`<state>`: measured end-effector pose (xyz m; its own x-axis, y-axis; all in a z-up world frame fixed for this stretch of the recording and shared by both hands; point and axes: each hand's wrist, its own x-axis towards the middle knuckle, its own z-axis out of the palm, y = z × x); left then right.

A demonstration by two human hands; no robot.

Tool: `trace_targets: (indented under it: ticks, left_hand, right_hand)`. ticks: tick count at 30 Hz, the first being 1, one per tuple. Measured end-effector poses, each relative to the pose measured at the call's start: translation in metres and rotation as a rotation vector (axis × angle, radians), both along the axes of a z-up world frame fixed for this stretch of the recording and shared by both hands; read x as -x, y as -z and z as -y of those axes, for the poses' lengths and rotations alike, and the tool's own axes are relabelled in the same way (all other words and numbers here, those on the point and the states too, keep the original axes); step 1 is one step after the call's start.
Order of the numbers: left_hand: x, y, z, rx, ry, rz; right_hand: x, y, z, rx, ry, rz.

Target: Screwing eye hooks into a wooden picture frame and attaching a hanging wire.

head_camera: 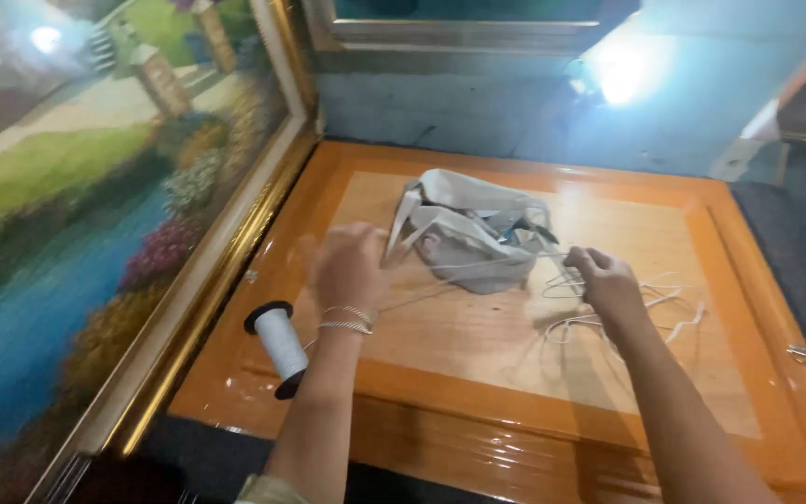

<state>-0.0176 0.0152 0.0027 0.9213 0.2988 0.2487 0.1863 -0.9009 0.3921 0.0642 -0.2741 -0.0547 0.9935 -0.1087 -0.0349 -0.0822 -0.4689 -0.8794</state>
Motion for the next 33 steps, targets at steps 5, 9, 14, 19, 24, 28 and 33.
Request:
trace_targets:
  ticks: [5, 9, 14, 19, 24, 28, 33]
  left_hand:
    - [0.079, 0.114, -0.117, 0.184, -0.755, -0.121]
    - [0.077, 0.159, -0.151, 0.316, -0.63, 0.077]
    - [0.078, 0.114, -0.109, 0.529, -0.657, 0.143]
    - [0.046, 0.078, -0.052, 0.678, -0.525, 0.123]
    - [0.003, 0.046, 0.043, 0.815, -0.168, -0.164]
    - [-0.051, 0.072, 0.102, 0.806, 0.26, 0.198]
    - [-0.072, 0.085, 0.128, 0.153, 0.738, 0.726]
  right_hand:
    - [-0.001, 0.023, -0.02, -0.065, -0.032, -0.08]
    - [0.015, 0.02, -0.058, -0.241, -0.19, -0.109]
    - [0.028, 0.007, -0.079, -0.323, -0.246, -0.146]
    - [0.038, -0.009, -0.061, -0.363, -0.184, -0.128]
    - [0.057, -0.043, -0.01, -0.222, 0.12, -0.278]
    - [0.044, 0.004, 0.062, -0.319, 0.255, -0.158]
    - [0.063, 0.018, 0.096, -0.466, 0.373, -0.085]
